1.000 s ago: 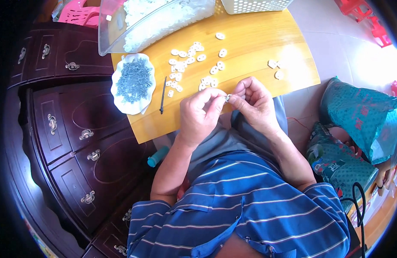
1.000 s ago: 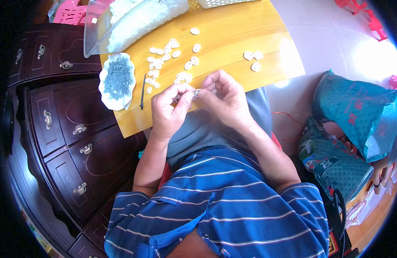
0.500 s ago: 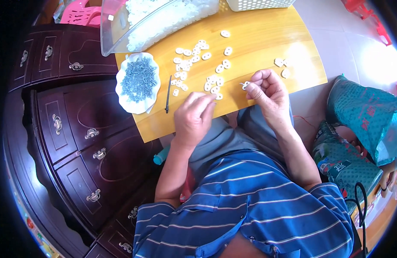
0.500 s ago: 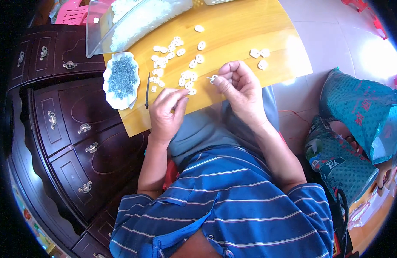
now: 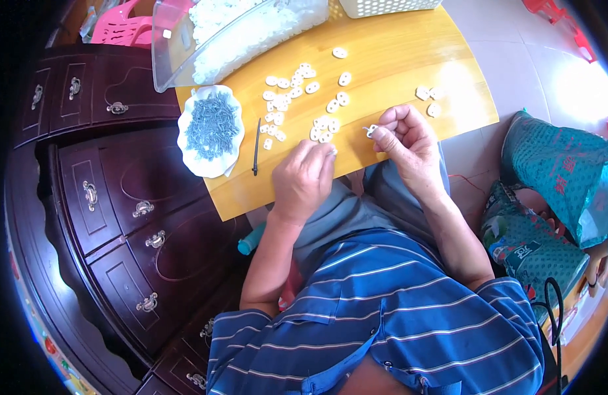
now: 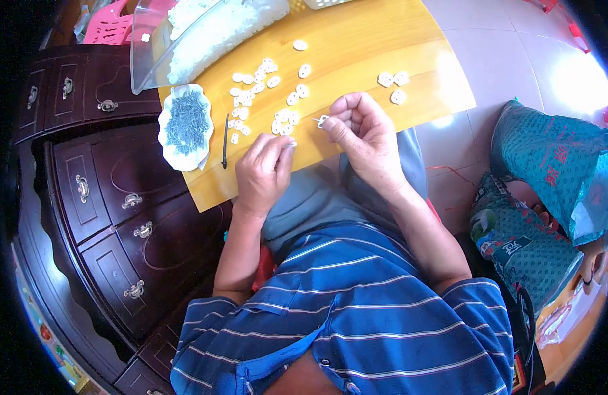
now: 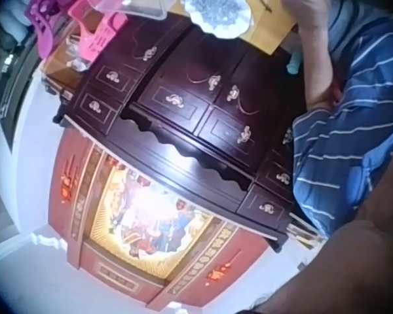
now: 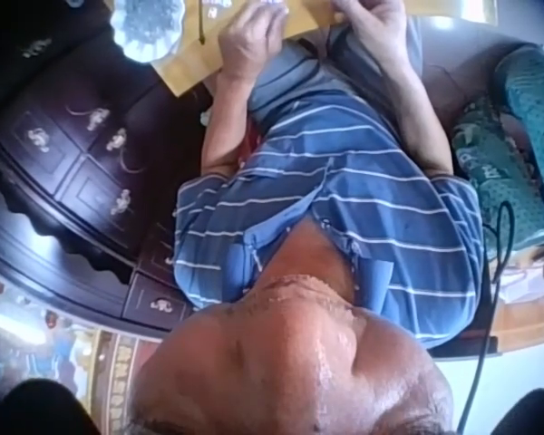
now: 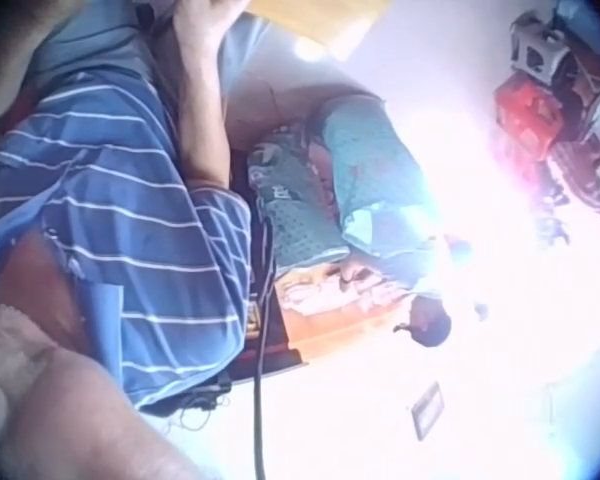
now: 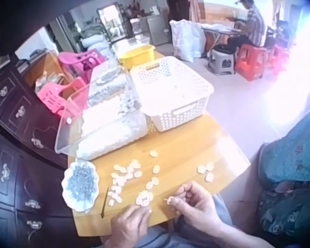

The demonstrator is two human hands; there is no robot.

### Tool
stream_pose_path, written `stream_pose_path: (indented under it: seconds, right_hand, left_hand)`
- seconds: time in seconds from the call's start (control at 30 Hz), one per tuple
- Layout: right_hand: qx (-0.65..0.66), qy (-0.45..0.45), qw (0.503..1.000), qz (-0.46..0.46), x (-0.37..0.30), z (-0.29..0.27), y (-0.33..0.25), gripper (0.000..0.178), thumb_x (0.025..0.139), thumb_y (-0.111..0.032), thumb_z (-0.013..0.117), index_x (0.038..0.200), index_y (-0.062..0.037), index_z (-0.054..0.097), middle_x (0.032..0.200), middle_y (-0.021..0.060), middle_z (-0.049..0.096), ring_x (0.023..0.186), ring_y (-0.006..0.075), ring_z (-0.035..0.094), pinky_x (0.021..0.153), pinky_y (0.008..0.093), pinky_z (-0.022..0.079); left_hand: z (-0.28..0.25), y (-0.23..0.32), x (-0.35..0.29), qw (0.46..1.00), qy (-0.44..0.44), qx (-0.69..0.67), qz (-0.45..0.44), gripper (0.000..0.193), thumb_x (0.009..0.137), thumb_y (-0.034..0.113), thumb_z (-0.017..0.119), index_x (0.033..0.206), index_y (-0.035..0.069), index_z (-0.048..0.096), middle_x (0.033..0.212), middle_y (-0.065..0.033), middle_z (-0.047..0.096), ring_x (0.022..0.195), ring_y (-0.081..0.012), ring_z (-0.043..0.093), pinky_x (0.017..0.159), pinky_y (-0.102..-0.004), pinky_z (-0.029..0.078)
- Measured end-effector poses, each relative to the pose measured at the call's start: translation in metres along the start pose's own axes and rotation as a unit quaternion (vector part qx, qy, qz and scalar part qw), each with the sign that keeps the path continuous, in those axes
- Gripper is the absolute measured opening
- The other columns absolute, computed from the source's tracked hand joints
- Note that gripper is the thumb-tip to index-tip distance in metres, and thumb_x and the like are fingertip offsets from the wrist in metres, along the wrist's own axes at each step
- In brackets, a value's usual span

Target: Manually assembling small white plastic components by inserting small blue pins into them.

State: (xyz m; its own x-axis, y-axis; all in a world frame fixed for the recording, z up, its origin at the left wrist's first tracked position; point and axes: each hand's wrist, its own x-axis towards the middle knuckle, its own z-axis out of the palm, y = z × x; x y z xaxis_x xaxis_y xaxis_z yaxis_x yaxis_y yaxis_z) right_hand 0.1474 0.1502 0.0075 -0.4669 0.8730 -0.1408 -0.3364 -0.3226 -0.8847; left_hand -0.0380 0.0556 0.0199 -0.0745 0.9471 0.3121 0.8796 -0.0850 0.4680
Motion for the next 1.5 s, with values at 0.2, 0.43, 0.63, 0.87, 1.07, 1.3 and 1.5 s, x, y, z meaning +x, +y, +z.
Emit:
stream_pose_path:
  seconds: [0.2,0.43,0.63,0.87,1.07,1.3,1.5]
  right_hand:
    - [-0.001,0.002,1.0,-0.004,-0.002,0.002,-0.001,0.016,0.096,-0.005,0.068,0.108,-0.0055,0.057,0.093,0.0006,0.064,0.081,0.0068,0.062,0.074,0.0206,0.051]
    - [0.001,0.009,1.0,0.0,-0.003,0.001,0.001,0.016,0.096,-0.005,0.068,0.108,-0.0055,0.057,0.094,0.0003,0.065,0.083,0.006,0.062,0.075,0.0196,0.051]
    - [0.002,0.005,1.0,0.004,-0.002,0.003,-0.002,0.015,0.097,-0.004,0.067,0.108,-0.0051,0.057,0.093,-0.0001,0.064,0.082,0.0057,0.062,0.074,0.0196,0.051]
    - [0.01,-0.005,1.0,-0.008,0.0,0.005,-0.001,0.015,0.097,-0.005,0.067,0.107,-0.0043,0.056,0.091,-0.0005,0.064,0.08,0.0054,0.061,0.073,0.0198,0.051]
    - [0.01,-0.008,1.0,-0.025,-0.006,0.005,0.001,0.014,0.098,-0.003,0.066,0.107,-0.0042,0.055,0.089,-0.0009,0.062,0.08,0.0052,0.06,0.072,0.0204,0.051]
    - [0.025,-0.007,1.0,-0.004,-0.005,0.006,0.001,0.014,0.098,-0.004,0.066,0.107,-0.0028,0.055,0.09,-0.0005,0.062,0.079,0.0054,0.059,0.072,0.0208,0.051]
    - [0.002,-0.02,1.0,0.015,-0.005,0.007,0.001,0.014,0.098,-0.004,0.066,0.107,-0.0024,0.056,0.089,-0.0007,0.062,0.079,0.005,0.059,0.072,0.0211,0.052]
  left_hand:
    - [-0.002,0.01,-0.008,0.936,-0.004,-0.28,-0.214,0.003,0.094,0.001,0.063,0.096,0.001,0.065,0.087,-0.0073,0.069,0.075,-0.0152,0.068,0.064,-0.0272,0.054]
    - [-0.007,0.02,0.001,0.834,0.024,-0.482,-0.267,0.01,0.098,0.004,0.062,0.106,-0.001,0.067,0.088,-0.0006,0.067,0.078,-0.0033,0.061,0.066,-0.0195,0.053]
    - [-0.005,0.014,0.008,0.808,0.035,-0.523,-0.271,0.017,0.097,0.009,0.065,0.111,0.0,0.068,0.086,-0.002,0.067,0.069,-0.0074,0.061,0.064,-0.022,0.051]
    - [-0.008,0.021,0.015,0.768,0.061,-0.567,-0.29,0.019,0.099,0.012,0.063,0.112,-0.002,0.069,0.095,-0.007,0.071,0.072,-0.0087,0.062,0.07,-0.0245,0.053]
    - [-0.007,0.012,0.014,0.798,0.078,-0.529,-0.278,0.028,0.1,0.008,0.059,0.126,-0.004,0.062,0.095,-0.0098,0.071,0.072,-0.0101,0.06,0.069,-0.0238,0.05]
    - [-0.01,0.012,0.019,0.862,0.109,-0.446,-0.216,0.023,0.098,0.008,0.064,0.119,-0.001,0.059,0.091,-0.0081,0.07,0.07,-0.0076,0.06,0.067,-0.0214,0.049]
    - [-0.006,0.018,0.02,0.876,0.065,-0.435,-0.196,0.022,0.096,-0.002,0.064,0.118,-0.003,0.064,0.099,-0.0051,0.071,0.085,-0.0073,0.065,0.073,-0.0215,0.052]
